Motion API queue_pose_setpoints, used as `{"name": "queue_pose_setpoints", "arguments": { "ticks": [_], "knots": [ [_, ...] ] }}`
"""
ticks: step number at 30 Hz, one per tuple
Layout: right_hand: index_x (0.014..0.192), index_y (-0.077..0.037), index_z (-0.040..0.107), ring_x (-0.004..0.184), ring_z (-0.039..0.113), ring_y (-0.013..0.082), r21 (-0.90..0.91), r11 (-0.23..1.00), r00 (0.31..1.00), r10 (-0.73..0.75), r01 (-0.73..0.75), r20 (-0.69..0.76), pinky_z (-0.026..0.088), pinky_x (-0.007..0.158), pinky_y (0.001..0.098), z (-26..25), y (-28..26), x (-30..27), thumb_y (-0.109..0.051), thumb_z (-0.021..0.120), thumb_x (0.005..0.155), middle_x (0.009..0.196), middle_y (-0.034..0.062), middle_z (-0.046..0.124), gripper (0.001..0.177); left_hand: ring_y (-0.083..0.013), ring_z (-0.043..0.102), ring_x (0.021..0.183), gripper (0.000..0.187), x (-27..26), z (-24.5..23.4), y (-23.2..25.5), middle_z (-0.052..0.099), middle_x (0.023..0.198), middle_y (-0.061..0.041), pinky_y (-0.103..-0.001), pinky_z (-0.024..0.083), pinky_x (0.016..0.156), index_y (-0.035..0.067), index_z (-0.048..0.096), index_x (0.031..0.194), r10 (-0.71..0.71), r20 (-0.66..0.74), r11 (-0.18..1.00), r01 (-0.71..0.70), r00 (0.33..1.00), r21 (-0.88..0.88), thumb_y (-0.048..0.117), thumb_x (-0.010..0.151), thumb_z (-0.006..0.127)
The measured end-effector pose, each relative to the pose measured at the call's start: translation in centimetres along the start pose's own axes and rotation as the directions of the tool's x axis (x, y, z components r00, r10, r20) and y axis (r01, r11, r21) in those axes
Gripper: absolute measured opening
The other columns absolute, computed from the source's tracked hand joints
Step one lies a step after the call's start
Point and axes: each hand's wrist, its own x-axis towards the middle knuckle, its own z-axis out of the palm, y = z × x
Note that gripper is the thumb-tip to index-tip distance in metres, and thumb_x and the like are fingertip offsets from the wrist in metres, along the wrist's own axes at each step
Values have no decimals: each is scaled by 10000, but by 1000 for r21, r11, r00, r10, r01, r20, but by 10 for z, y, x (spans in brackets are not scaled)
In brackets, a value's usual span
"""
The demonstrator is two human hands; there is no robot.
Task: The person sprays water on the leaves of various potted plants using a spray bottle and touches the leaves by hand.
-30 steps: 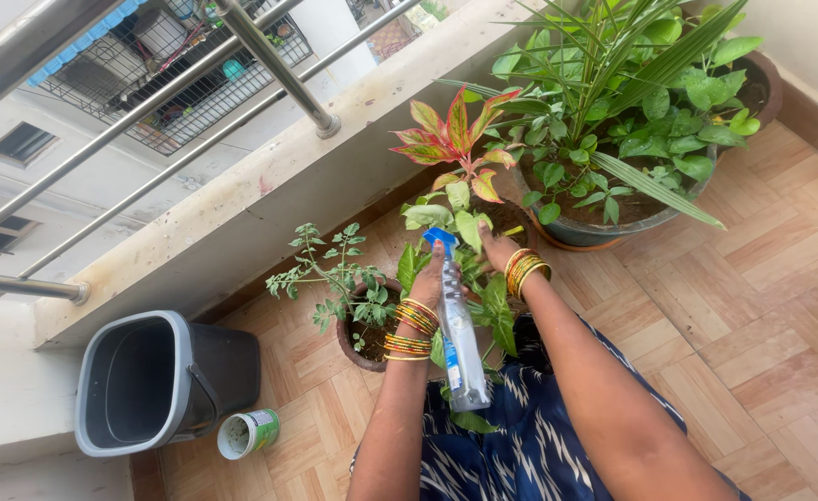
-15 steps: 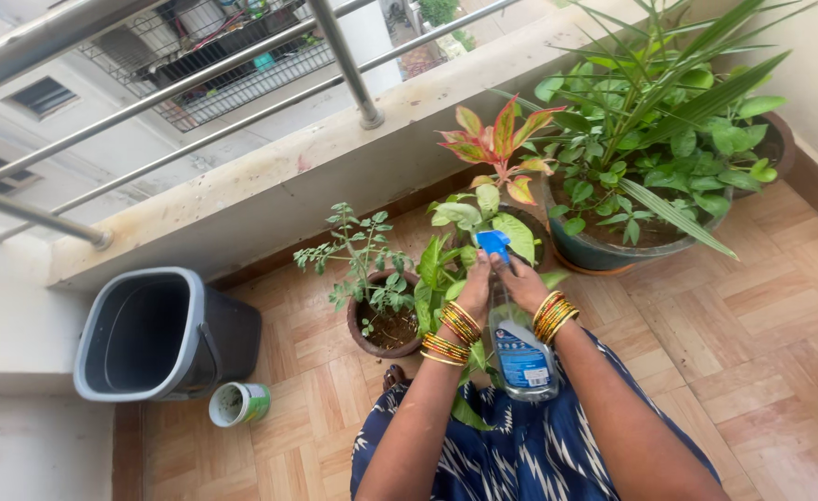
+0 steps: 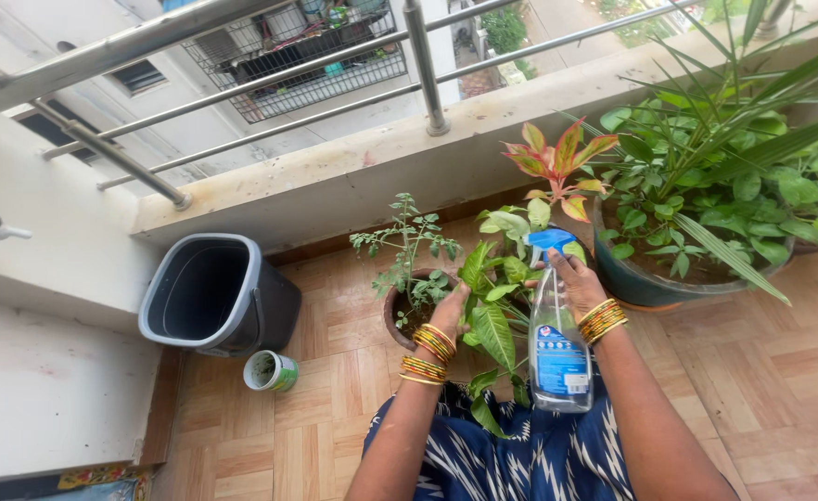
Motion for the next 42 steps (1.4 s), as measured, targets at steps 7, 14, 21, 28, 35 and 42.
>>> {"name": "queue_pose_setpoints", "arguments": {
  "ticks": [7, 14, 21, 28, 35, 42],
  "knots": [
    [1238, 37, 607, 788, 742, 234, 117, 981, 961, 124, -157, 246, 636, 610, 362, -8, 11, 5, -437, 786, 858, 1215, 163, 718, 633, -301, 579, 1291, 606, 45, 30, -88, 631, 1381, -113, -519, 478, 1043, 110, 569, 1407, -153, 0, 817, 126, 988, -563, 554, 1023, 417],
    [1157, -65, 554, 672, 705, 217, -122, 986, 989, 125, -114, 81, 597, 573, 375, -5, 20, 10, -491, 734, 858, 993, 133, 706, 551, -236, 699, 1098, 563, 61, 44, -81, 697, 1253, -138, -381, 582, 937, 29, 583, 1342, 13, 81, 770, 42, 997, -637, 501, 1068, 445],
    [1028, 39, 614, 610, 684, 269, -273, 939, 978, 194, -208, -78, 584, 553, 408, 2, 16, 9, -587, 674, 899, 776, 167, 662, 643, -244, 697, 1060, 493, 54, 54, -61, 689, 1212, -132, -403, 584, 933, 64, 544, 1342, 174, 113, 763, -61, 978, -643, 458, 1055, 471],
    [1116, 37, 638, 607, 664, 237, -305, 924, 971, 237, -228, -8, 549, 542, 386, 14, 9, 1, -606, 624, 899, 841, 143, 743, 680, -214, 680, 1124, 637, 73, 70, -71, 682, 1288, -138, -345, 558, 978, -10, 562, 1373, 226, 145, 797, -98, 963, -596, 536, 1069, 437],
    [1184, 3, 658, 608, 669, 227, -265, 941, 976, 220, -213, -4, 585, 573, 411, 16, 17, 2, -557, 644, 895, 804, 106, 662, 630, -229, 670, 1136, 697, 80, 68, -73, 665, 1304, -149, -390, 541, 1006, 5, 527, 1412, 233, 165, 762, -75, 958, -643, 586, 1042, 420],
    [1122, 40, 671, 584, 690, 249, -331, 901, 957, 289, -281, -24, 588, 544, 417, 20, 32, -2, -538, 679, 906, 751, 107, 644, 618, -256, 654, 1065, 693, 62, 61, -70, 650, 1243, -166, -402, 546, 941, 27, 540, 1403, 253, 241, 752, -34, 937, -659, 616, 1046, 464]
  ]
}}
